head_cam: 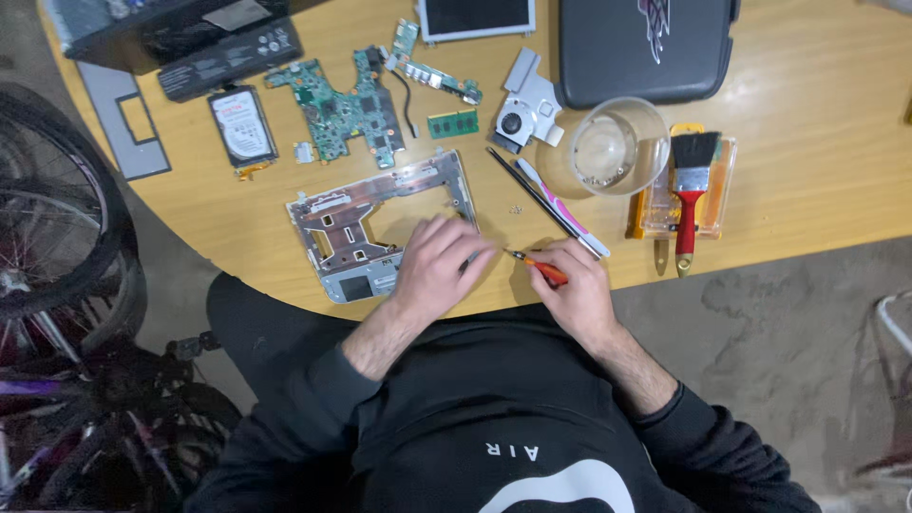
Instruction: The person is assembling a laptop chassis. They use a screwdriver to tighten screws into the metal frame and then use a black pen to press down on a small circuit board inside the frame.
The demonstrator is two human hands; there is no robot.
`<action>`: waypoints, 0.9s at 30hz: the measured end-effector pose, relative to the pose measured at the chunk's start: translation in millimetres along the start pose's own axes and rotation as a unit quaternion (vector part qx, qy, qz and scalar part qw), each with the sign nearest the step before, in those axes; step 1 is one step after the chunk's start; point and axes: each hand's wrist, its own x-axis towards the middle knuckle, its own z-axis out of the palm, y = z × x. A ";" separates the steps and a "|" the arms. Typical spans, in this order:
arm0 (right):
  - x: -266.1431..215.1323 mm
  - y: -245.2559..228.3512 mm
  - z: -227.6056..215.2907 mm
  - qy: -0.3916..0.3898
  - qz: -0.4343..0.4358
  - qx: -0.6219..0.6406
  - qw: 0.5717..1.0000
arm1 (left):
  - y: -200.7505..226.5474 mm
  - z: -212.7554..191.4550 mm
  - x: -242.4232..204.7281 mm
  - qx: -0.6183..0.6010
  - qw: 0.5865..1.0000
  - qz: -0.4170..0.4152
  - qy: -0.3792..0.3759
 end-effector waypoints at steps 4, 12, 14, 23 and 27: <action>-6.0 -19.6 0.3 -0.008 0.011 0.058 0.998 | -1.5 -28.5 -51.9 -0.033 0.998 -0.057 0.022; 9.8 -77.9 22.6 -0.093 0.038 0.147 0.984 | -6.7 -74.4 -124.9 0.022 0.977 -0.210 0.038; 12.6 -89.0 37.0 -0.123 0.007 0.111 0.986 | -15.7 -78.2 -127.3 0.027 0.977 -0.205 0.050; 20.1 -107.5 94.6 -0.209 -0.193 -0.028 0.958 | -48.9 -71.6 -149.9 0.054 0.974 -0.213 0.060; 22.2 -115.3 103.6 -0.232 -0.216 -0.041 0.948 | -50.3 -73.6 -150.6 0.024 0.976 -0.212 0.044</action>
